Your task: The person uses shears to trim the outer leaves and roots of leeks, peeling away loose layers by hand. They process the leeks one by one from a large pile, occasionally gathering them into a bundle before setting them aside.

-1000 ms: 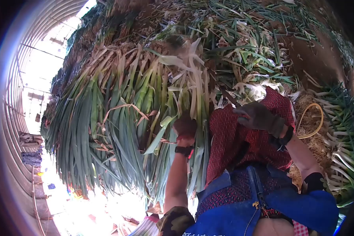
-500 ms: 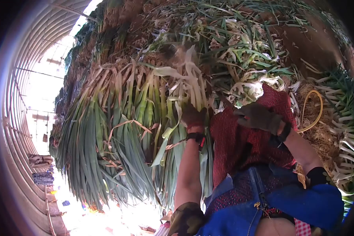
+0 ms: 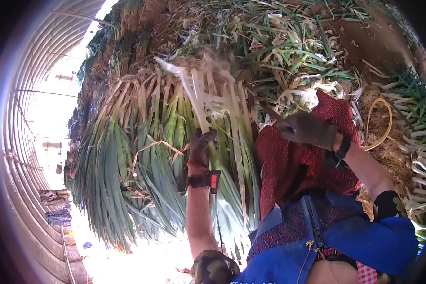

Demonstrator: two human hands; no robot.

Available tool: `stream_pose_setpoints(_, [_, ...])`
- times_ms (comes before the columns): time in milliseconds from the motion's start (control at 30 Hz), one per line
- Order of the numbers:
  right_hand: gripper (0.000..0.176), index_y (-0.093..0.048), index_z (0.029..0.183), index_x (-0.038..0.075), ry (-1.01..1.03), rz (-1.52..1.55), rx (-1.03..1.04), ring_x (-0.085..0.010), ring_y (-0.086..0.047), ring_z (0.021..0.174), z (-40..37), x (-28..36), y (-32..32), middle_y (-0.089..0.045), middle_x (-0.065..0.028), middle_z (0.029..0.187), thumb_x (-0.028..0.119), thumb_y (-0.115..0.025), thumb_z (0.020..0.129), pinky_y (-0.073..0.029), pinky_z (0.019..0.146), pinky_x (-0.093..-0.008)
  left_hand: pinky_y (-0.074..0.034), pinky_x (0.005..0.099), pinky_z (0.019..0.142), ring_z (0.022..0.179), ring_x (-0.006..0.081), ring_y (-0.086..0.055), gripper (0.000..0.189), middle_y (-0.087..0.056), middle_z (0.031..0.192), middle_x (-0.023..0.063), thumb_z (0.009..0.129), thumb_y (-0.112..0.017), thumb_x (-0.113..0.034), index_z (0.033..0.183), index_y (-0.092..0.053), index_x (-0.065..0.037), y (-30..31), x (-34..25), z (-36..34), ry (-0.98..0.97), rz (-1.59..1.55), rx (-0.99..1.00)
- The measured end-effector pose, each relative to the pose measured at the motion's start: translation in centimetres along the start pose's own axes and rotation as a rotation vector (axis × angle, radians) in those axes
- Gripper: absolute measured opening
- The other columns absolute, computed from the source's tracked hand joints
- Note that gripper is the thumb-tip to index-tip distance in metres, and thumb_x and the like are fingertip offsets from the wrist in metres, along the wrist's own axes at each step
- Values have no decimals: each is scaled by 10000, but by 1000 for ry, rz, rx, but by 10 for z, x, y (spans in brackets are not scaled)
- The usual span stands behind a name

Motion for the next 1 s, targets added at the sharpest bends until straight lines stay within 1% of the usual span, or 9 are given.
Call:
stream_pose_setpoints(200, [356, -706, 978, 14, 73, -66, -189, -388, -675, 765, 63, 37, -17, -676, -206, 777, 330, -620, 840, -529, 720, -512, -455, 260, 462, 512, 103, -512, 285, -568, 750, 1, 770, -664, -76, 1039, -600, -7, 42, -38, -40, 22, 34, -119])
stream_pose_setpoints(300, [402, -698, 967, -23, 61, -143, 3, -407, -678, 804, 101, 12, -78, -689, -210, 811, 344, -617, 823, -528, 770, -505, -458, 254, 477, 515, 99, -509, 274, -553, 737, -8, 776, -665, -83, 1031, -614, 3, 76, -77, -69, -70, 16, -210])
stream_pose_setpoints(400, [439, -699, 981, -18, -271, -98, 226, -395, -683, 890, 113, -10, -111, -702, -218, 870, 387, -612, 834, -522, 820, -482, -467, 249, 499, 513, 107, -515, 292, -549, 732, -3, 788, -659, -87, 1057, -622, 19, 128, -88, -88, -131, 69, -333])
stream_pose_setpoints(600, [670, -654, 1099, -47, -472, 237, 249, -352, -668, 993, 111, -9, -124, -688, -242, 1053, 564, -634, 825, -492, 883, -436, -465, 262, 525, 539, 133, -525, 351, -525, 686, 10, 787, -649, -102, 1102, -635, 52, 193, -88, -128, -98, 193, -487])
stream_pose_setpoints(667, [639, -674, 1026, -32, -501, 332, 148, -337, -680, 865, 114, -16, -132, -697, -215, 954, 564, -665, 794, -510, 821, -437, -466, 274, 532, 569, 129, -532, 376, -524, 678, 12, 770, -647, -108, 1105, -631, 63, 202, -67, -131, -49, 146, -430])
stream_pose_setpoints(767, [585, -674, 967, -13, -595, 462, -7, -283, -673, 758, 118, -23, -151, -692, -173, 872, 523, -745, 745, -519, 750, -403, -465, 272, 530, 566, 121, -535, 379, -572, 721, 30, 757, -641, -105, 1098, -630, 61, 170, -24, -119, 19, -80, -184])
stream_pose_setpoints(867, [492, -661, 935, 7, -635, 668, -134, -209, -644, 717, 111, -16, -153, -679, -125, 849, 417, -818, 714, -505, 681, -361, -503, 273, 539, 592, 113, -553, 382, -640, 838, 65, 737, -635, -108, 1086, -627, 47, 117, -4, -112, 83, -55, -173])
stream_pose_setpoints(900, [458, -657, 924, 14, -633, 749, -174, -184, -632, 707, 109, -13, -151, -675, -108, 845, 375, -838, 707, -498, 656, -349, -433, 269, 523, 576, 104, -510, 262, -545, 711, -16, 807, -710, -213, 984, -652, -29, 98, 1, -108, 35, 14, -202])
stream_pose_setpoints(1000, [458, -663, 993, 6, -563, 1007, -281, -149, -603, 720, 110, -13, -158, -674, -81, 872, 300, -855, 699, -488, 640, -328, -462, 271, 529, 580, 114, -557, 273, -598, 722, 11, 800, -732, -214, 982, -654, -27, 59, 29, -93, 148, 28, -123])
Point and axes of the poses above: each hand's wrist, its own z-axis towards the middle knuckle, its own y-axis out of the back of the hand, x = y × z, the point moved 8 cm from there along z, towards the middle knuckle
